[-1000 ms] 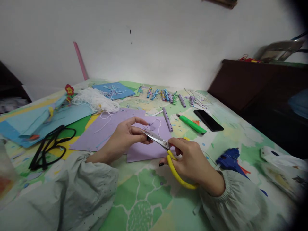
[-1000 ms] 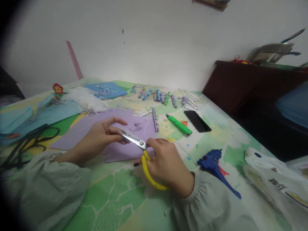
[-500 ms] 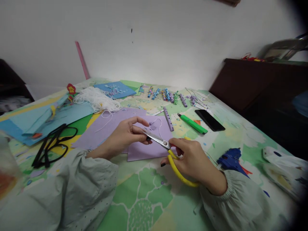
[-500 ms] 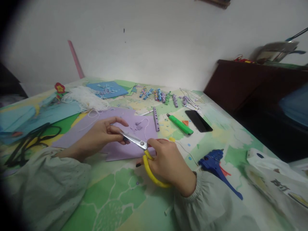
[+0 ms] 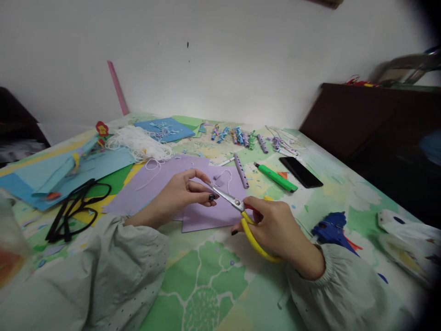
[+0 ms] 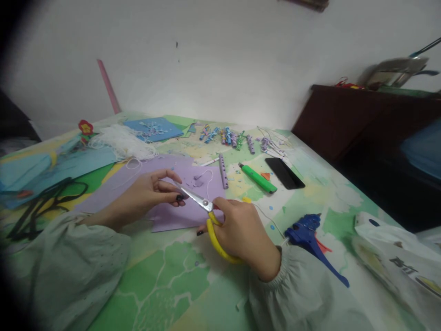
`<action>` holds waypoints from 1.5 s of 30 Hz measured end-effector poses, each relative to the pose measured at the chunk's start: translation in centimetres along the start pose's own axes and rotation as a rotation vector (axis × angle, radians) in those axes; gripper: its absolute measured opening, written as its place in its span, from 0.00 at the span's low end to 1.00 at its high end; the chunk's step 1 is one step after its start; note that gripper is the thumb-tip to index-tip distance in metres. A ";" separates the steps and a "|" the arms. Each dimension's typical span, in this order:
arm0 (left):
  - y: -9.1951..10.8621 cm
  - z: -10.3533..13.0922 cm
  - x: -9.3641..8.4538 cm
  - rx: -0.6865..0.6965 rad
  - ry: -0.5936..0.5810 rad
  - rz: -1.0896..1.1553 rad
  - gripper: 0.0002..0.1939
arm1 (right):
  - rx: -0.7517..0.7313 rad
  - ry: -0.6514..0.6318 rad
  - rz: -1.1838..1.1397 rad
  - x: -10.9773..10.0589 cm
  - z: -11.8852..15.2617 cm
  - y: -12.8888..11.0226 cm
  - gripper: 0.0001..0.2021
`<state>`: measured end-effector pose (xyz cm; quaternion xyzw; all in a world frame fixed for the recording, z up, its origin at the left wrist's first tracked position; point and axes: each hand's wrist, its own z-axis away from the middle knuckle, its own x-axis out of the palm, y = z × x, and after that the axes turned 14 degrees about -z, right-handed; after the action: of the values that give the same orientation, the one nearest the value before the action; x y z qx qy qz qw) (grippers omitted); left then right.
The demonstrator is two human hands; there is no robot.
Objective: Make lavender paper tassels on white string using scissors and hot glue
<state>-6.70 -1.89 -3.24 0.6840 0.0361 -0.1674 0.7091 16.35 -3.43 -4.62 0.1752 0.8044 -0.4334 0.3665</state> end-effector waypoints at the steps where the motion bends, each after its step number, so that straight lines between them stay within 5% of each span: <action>1: -0.1 0.0 0.0 0.001 0.011 0.002 0.14 | 0.021 0.017 -0.013 0.0 0.0 0.0 0.10; 6: -0.3 -0.2 -0.2 0.074 0.064 -0.032 0.09 | 0.089 0.076 -0.051 -0.4 -0.3 -0.1 0.11; 12: -0.1 0.1 0.3 0.066 0.080 0.028 0.04 | 0.095 -0.016 -0.066 -0.3 -0.4 -0.4 0.10; 19: -0.1 0.5 1.3 -0.001 0.022 0.197 0.13 | 0.061 -0.046 -0.035 0.4 0.1 -0.5 0.12; 45: -0.3 0.6 1.9 0.007 0.076 0.254 0.13 | 0.080 -0.053 -0.033 0.5 0.2 -0.6 0.11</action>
<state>-5.15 -2.80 -4.05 0.6915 -0.0246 -0.0505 0.7202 15.76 -3.96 -4.74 0.1649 0.7793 -0.4756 0.3733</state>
